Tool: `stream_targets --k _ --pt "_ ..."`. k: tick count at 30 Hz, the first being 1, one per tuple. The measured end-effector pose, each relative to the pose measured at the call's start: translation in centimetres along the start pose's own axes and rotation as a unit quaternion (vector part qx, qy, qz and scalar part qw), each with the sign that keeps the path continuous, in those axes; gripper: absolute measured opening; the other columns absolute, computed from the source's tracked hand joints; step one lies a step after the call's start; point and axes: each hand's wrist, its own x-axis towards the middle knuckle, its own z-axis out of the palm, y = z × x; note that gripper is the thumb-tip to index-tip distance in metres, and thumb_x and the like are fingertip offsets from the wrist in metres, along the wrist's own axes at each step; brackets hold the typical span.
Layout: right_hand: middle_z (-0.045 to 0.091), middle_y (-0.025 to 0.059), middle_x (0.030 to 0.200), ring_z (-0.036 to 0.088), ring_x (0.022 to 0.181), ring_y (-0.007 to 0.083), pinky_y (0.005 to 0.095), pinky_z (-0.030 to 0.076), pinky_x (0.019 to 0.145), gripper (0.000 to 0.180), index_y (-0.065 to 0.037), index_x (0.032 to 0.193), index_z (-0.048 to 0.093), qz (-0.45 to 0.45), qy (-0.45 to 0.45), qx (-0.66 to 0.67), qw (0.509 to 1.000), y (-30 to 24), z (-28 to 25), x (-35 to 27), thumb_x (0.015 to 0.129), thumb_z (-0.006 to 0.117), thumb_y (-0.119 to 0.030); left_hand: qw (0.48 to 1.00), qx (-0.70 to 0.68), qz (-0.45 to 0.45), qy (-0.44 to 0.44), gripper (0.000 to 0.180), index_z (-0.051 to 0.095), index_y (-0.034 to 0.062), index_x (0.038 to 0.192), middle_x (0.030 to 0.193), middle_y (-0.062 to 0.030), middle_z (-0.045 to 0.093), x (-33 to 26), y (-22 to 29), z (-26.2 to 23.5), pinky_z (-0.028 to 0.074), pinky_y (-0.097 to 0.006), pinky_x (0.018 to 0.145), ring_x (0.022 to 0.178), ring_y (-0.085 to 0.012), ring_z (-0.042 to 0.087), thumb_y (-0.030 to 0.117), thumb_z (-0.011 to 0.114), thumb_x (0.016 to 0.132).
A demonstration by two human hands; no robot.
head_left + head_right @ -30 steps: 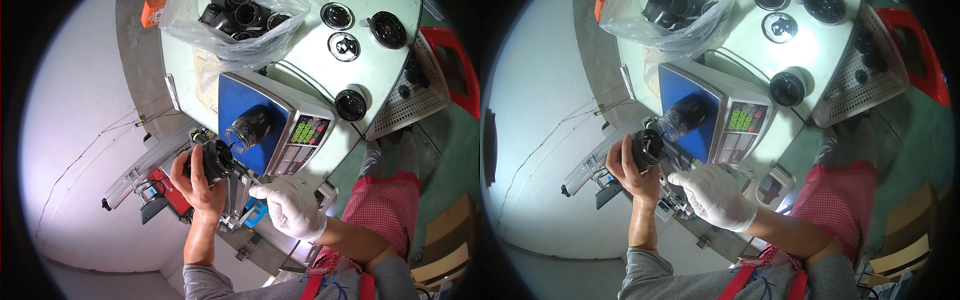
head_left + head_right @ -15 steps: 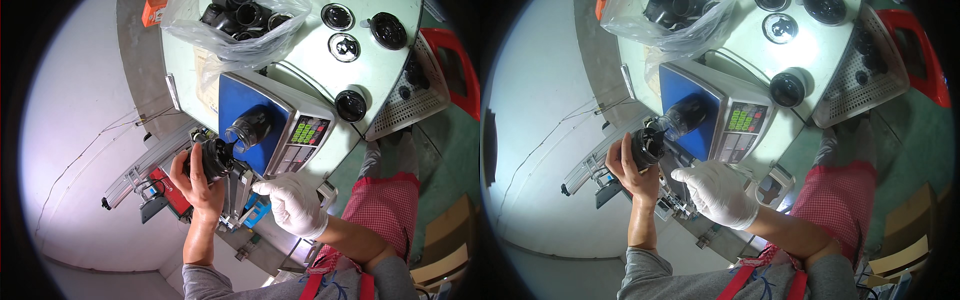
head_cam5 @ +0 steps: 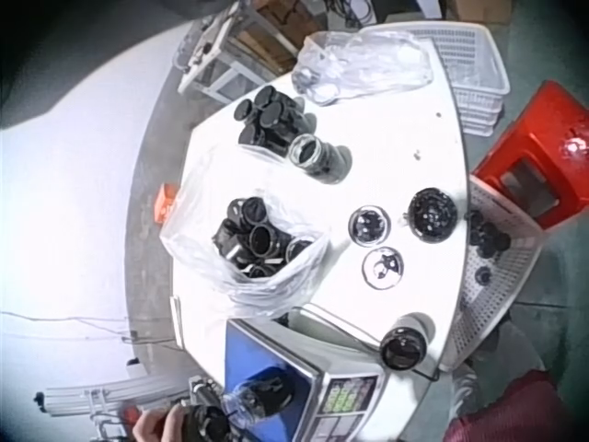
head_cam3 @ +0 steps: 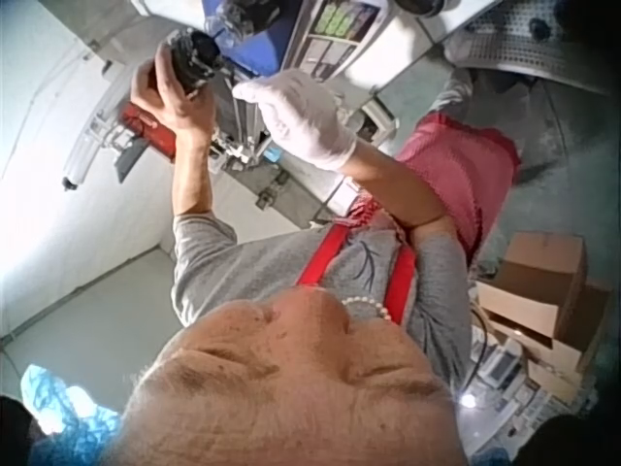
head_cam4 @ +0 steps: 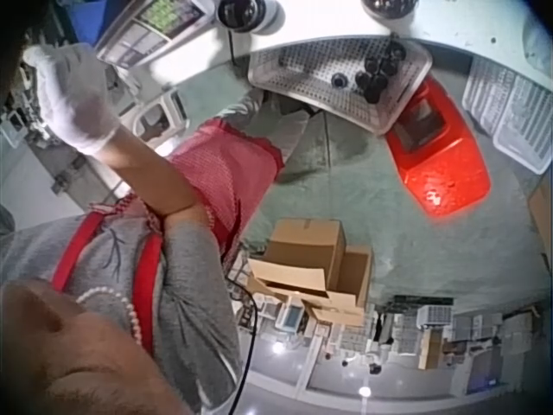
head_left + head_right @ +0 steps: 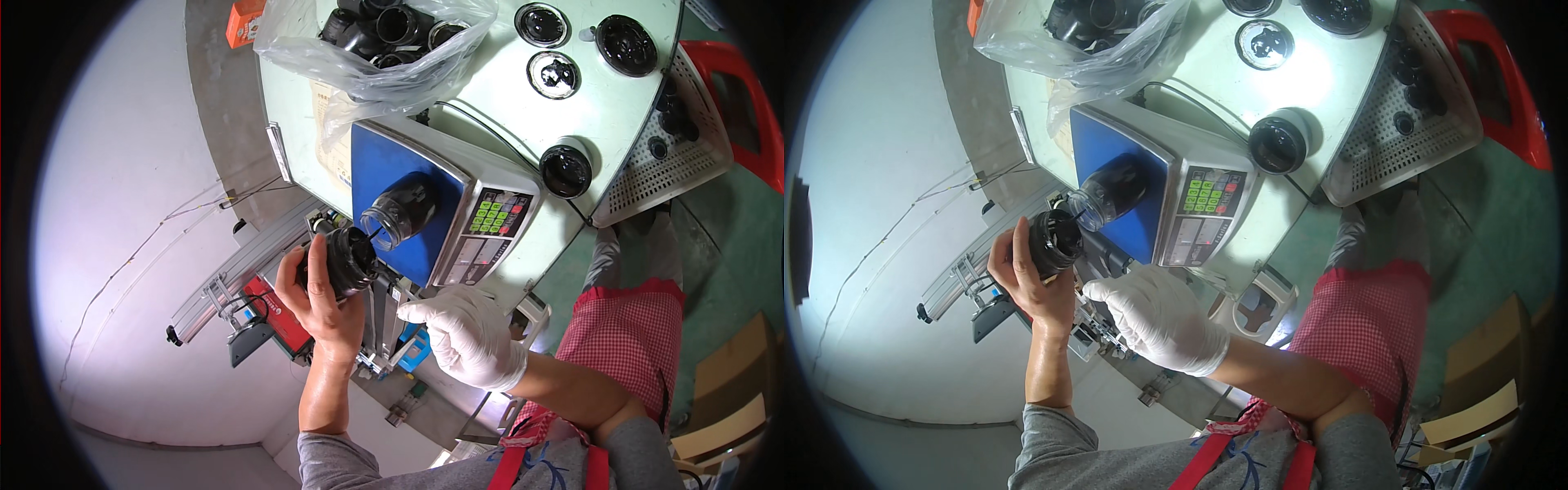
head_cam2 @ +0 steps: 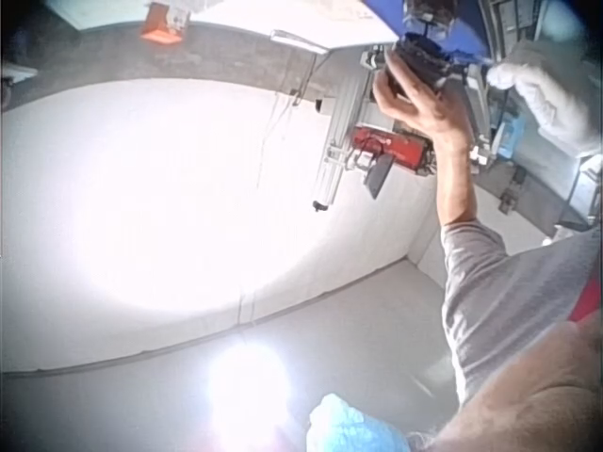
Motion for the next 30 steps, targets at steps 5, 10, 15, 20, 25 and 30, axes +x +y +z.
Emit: stream_targets --k 5,10,15,20,25,30 --pt "0.072 0.0088 0.098 0.066 0.069 0.0250 0.0366 0.053 0.062 0.032 -0.002 0.114 0.059 -0.008 0.020 0.000 1.000 0.03 0.20 0.09 0.085 0.060 0.012 1.000 0.000 -0.004 -0.005 0.087 0.058 0.0092 0.140 0.126 -0.0137 0.050 0.02 -0.02 -0.10 0.048 -0.039 0.097 0.117 -0.0307 0.050 -0.010 0.085 0.059" --pt "0.072 0.0082 0.096 0.066 0.067 0.0252 0.0366 0.052 0.060 0.030 -0.002 0.113 0.060 -0.005 0.022 -0.018 1.000 -0.14 0.29 0.16 0.086 0.059 0.012 1.000 0.003 -0.001 0.001 0.086 0.057 0.0094 0.140 0.125 -0.0134 0.050 -0.10 -0.14 -0.04 0.048 -0.039 0.096 0.117 -0.0305 0.050 -0.009 0.086 0.060" --pt "0.072 0.0078 0.096 0.066 0.067 0.0248 0.0359 0.052 0.059 0.029 -0.003 0.112 0.060 -0.007 0.028 -0.029 0.999 -0.14 0.57 0.13 0.086 0.060 0.011 1.000 -0.001 -0.003 -0.001 0.086 0.057 0.0094 0.140 0.125 -0.0132 0.050 -0.27 -0.31 0.01 0.048 -0.040 0.097 0.117 -0.0304 0.050 -0.009 0.086 0.061" --pt "0.072 0.0074 0.095 0.065 0.067 0.0244 0.0362 0.052 0.058 0.031 -0.003 0.113 0.061 -0.016 0.046 -0.019 0.999 -0.07 0.81 0.17 0.085 0.061 0.011 1.000 0.005 -0.008 -0.005 0.087 0.057 0.0094 0.140 0.126 -0.0130 0.050 -0.32 -0.38 -0.04 0.048 -0.040 0.097 0.118 -0.0304 0.050 -0.008 0.086 0.061" --pt "0.071 0.0072 0.094 0.065 0.068 0.0243 0.0361 0.052 0.059 0.036 -0.003 0.114 0.062 -0.003 0.026 -0.024 0.999 -0.21 0.61 0.13 0.082 0.061 0.013 1.000 0.003 -0.007 -0.003 0.087 0.057 0.0090 0.140 0.126 -0.0132 0.050 -0.27 -0.30 0.03 0.048 -0.040 0.098 0.118 -0.0306 0.050 -0.008 0.087 0.060" --pt "0.071 0.0077 0.094 0.065 0.068 0.0242 0.0360 0.052 0.059 0.037 -0.003 0.114 0.062 -0.007 0.027 -0.021 0.999 -0.25 0.60 0.35 0.081 0.061 0.013 1.000 -0.002 -0.007 0.001 0.086 0.057 0.0083 0.140 0.126 -0.0134 0.050 -0.25 -0.26 0.06 0.048 -0.039 0.097 0.119 -0.0305 0.050 -0.007 0.086 0.061"
